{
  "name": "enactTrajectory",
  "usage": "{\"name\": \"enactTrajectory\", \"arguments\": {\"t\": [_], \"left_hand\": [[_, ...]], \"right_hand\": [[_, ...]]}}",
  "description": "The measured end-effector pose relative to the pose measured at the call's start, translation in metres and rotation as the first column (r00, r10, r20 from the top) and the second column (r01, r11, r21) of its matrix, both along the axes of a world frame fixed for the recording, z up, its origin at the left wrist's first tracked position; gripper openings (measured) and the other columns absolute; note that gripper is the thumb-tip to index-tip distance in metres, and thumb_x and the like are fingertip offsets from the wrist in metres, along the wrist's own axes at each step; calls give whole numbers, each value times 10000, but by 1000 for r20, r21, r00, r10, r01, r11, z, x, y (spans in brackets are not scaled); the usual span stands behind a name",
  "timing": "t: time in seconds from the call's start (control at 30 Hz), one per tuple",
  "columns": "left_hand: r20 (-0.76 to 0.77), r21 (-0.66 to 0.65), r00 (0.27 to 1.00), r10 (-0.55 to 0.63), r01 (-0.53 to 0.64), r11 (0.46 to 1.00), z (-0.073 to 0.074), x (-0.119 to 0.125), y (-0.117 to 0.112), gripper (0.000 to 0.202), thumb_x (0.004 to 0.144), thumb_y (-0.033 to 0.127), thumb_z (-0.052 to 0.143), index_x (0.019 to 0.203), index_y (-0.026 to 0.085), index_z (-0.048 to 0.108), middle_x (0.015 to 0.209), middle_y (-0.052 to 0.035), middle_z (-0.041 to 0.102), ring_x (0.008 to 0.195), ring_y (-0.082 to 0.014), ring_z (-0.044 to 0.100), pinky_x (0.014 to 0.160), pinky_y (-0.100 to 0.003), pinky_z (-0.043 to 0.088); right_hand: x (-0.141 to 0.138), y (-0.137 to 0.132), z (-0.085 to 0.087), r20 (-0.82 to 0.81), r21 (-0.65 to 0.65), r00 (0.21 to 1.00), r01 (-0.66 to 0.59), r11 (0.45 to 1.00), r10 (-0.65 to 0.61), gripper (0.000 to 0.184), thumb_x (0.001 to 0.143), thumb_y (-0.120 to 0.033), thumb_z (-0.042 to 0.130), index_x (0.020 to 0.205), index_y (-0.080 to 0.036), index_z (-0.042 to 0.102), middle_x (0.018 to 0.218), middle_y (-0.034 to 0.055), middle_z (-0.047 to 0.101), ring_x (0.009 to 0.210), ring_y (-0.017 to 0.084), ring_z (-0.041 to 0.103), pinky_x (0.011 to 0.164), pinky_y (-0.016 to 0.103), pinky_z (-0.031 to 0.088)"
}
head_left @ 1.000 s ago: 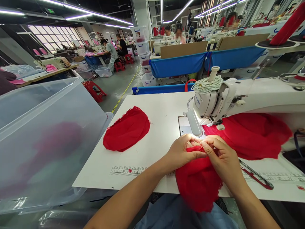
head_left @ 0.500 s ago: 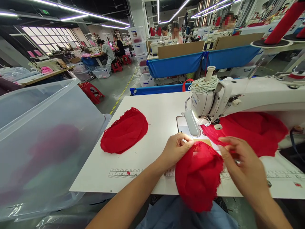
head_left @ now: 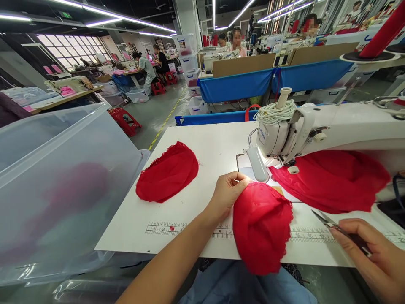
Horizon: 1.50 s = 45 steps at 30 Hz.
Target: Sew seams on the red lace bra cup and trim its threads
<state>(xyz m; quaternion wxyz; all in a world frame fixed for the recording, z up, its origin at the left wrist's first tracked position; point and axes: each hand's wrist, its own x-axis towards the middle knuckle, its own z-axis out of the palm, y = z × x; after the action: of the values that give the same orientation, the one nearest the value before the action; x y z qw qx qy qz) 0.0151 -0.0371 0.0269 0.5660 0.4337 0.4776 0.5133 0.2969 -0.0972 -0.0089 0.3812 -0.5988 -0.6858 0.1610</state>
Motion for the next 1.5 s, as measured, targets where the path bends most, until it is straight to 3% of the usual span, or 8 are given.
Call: {"name": "enactTrajectory", "arguments": {"t": [0.17,0.23,0.47,0.87,1.07,1.2,1.3,1.5], "left_hand": [[32,-22,999,12,-11,1000,1,-1,-1,143,720,270,693,661,149,645,692,2,595,672,-104,520,608,-201,423],[56,-38,998,13,-11,999,1,-2,-1,153,706,279,713,663,146,651,699,-2,606,682,-107,530,620,-206,432],[113,-77,994,0,9,997,1,-5,1,211,666,319,767,682,135,666,718,-23,650,680,-123,568,644,-236,462],[59,-93,998,-23,28,995,2,-6,-1,211,685,330,746,724,133,678,715,-22,615,697,-123,545,653,-234,439],[-7,-77,1000,-31,30,997,1,-7,-1,208,696,343,732,714,145,673,744,-25,610,725,-135,537,669,-246,436],[-43,-64,998,-37,34,997,3,-6,-2,230,711,369,720,717,146,662,783,-28,597,752,-143,531,681,-254,430],[-98,-5,991,-91,90,996,5,-5,-3,222,726,373,715,715,159,657,834,-25,587,802,-148,519,715,-251,412],[-240,105,945,-220,251,962,4,-5,-5,205,798,342,657,703,168,606,874,-22,547,831,-150,514,715,-245,393]], "right_hand": [[-54,4,18,-29,-144,970,-242,959,241,238,953,-441,429,970,-282,606,699,-2,690,506,158,624,459,244,499],[-78,12,21,82,-115,951,-288,951,298,294,954,-466,417,1081,-290,614,884,20,734,702,184,697,542,251,524],[-114,32,22,414,72,907,-116,991,76,445,976,-498,311,991,-261,687,821,21,689,721,206,666,466,282,414],[-126,37,33,449,89,890,-131,987,78,427,958,-461,348,754,-251,659,640,21,603,570,177,549,409,248,255],[-117,35,26,334,83,935,-156,984,120,388,956,-463,375,842,-272,694,688,15,644,648,197,610,449,264,335],[-108,36,21,-12,-2,962,-275,962,275,326,903,-512,502,1025,-250,654,960,41,716,816,203,664,641,285,500],[-112,40,17,-161,-23,977,-147,989,142,420,805,-532,628,1092,-226,630,846,24,708,692,190,642,606,280,499],[-124,42,22,-236,79,957,-157,985,171,173,851,-336,550,760,-224,644,663,-10,642,576,143,539,543,250,426]]}}
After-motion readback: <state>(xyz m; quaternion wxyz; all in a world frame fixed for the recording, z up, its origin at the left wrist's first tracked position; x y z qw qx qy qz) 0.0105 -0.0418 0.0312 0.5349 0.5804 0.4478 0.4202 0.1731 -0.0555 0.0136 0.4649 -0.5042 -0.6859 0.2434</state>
